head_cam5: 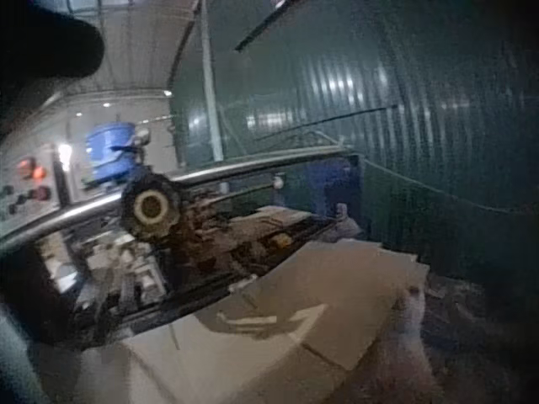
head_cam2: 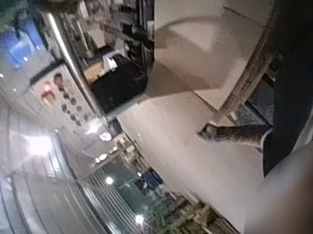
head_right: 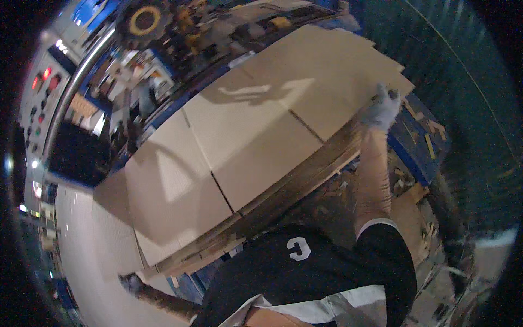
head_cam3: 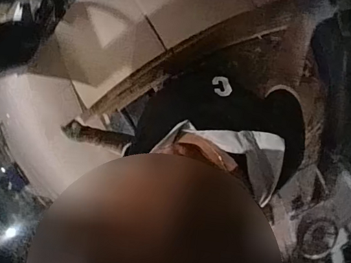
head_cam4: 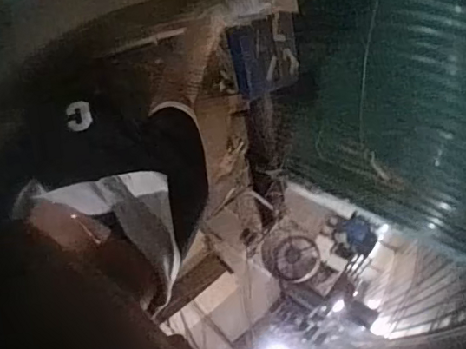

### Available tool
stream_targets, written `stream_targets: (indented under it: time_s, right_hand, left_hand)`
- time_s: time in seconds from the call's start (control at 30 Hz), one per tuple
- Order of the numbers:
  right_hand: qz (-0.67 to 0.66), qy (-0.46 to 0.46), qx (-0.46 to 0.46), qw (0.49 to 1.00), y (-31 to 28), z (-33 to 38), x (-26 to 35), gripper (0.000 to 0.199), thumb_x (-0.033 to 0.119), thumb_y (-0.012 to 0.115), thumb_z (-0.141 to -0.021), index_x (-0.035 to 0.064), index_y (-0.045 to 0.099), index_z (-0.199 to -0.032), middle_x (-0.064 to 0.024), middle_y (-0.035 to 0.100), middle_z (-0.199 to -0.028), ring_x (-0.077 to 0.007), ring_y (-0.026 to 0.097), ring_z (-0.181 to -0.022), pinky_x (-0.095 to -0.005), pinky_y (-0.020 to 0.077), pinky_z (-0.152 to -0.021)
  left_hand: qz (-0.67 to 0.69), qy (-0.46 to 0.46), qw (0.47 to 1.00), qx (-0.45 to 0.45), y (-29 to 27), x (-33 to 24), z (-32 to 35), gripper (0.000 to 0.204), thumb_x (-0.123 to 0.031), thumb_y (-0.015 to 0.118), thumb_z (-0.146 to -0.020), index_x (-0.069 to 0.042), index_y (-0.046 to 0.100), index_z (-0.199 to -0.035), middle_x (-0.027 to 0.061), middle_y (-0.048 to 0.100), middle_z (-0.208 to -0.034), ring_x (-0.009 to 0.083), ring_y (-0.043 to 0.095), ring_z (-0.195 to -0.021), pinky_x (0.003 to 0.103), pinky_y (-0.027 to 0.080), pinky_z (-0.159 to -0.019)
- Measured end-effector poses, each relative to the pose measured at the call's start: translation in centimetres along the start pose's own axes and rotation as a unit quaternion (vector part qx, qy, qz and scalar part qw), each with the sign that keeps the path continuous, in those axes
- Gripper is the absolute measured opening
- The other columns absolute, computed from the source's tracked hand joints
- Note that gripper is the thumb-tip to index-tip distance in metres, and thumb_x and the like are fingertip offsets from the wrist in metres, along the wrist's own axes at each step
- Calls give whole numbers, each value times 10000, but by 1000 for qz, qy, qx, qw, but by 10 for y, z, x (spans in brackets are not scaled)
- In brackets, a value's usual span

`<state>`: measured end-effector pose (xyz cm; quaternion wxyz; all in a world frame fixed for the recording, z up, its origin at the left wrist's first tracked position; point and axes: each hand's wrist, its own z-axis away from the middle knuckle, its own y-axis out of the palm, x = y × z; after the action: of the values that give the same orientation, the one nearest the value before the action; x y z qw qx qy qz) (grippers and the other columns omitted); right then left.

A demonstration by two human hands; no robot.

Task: The person repeatedly picks up flat cardboard sheets from a conveyor and stacks them on a growing pile. The hands align each sheet and place it on top of the previous ones, maintaining a neat stack throughout the clip.

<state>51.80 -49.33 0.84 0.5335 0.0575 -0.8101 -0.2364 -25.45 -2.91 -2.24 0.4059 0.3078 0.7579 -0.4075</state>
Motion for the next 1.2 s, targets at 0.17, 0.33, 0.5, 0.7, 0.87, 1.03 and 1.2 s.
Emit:
stream_targets:
  time_s: [0.17, 0.33, 0.5, 0.7, 0.87, 1.03, 1.2]
  right_hand:
    - [62, -26, 181, 981, 36, 17, 66, 329, 107, 601, -875, 7, 573, -1187, -113, 621, -1122, -205, 590, -1011, -328, 475, -893]
    - [380, -110, 289, 872, 20, 105, 138, 307, 161, 546, -902, 25, 593, -1173, -101, 623, -1165, -202, 584, -1021, -352, 456, -942]
    - [332, -403, 732, 438, 28, 167, 101, 390, 134, 614, -721, 117, 631, -1111, -86, 637, -1170, -299, 579, -1121, -442, 420, -1003]
    - [279, -457, 716, 448, 46, 163, 67, 392, 145, 597, -757, 150, 609, -1149, -60, 641, -1177, -289, 588, -1103, -444, 422, -999]
    - [311, -461, 719, 416, 65, 144, 51, 443, 367, 611, -796, 132, 596, -1171, -93, 580, -1255, -296, 534, -1168, -451, 418, -984]
    - [321, -429, 698, 475, 101, 110, 23, 678, 595, 612, -754, 74, 578, -1186, -129, 542, -1280, -324, 503, -1182, -463, 394, -989]
    - [381, -360, 706, 476, 151, 86, -13, 728, 634, 602, -745, 60, 574, -1192, -147, 542, -1265, -350, 499, -1174, -429, 389, -994]
  left_hand:
    - [-90, 177, 970, 137, -3, -20, 11, 376, -6, 578, -844, 40, 561, -1216, 158, 580, -1232, 255, 548, -1139, 379, 434, -992]
    - [55, 101, 969, 216, 13, -101, 121, 274, -121, 561, -872, 25, 637, -1091, 160, 620, -1151, 264, 590, -1007, 400, 482, -875]
    - [-25, 397, 845, 358, 78, -180, 205, 481, 37, 589, -752, -19, 575, -1230, 233, 534, -1300, 391, 497, -1230, 454, 375, -1054]
    - [-215, 589, 612, 481, 119, -199, 192, 469, -135, 520, -812, -133, 514, -1281, 162, 491, -1334, 372, 465, -1242, 543, 306, -1078]
    - [-209, 584, 626, 472, 127, -189, 178, 485, -145, 527, -803, -128, 511, -1288, 164, 480, -1352, 375, 451, -1252, 540, 307, -1077]
    - [-148, 582, 686, 411, 139, -185, 153, 518, -132, 563, -769, -116, 520, -1285, 166, 474, -1360, 378, 461, -1242, 533, 311, -1079]
    - [-82, 592, 727, 337, 208, -185, 119, 545, -113, 613, -746, -104, 525, -1284, 164, 501, -1328, 357, 485, -1218, 505, 318, -1080]
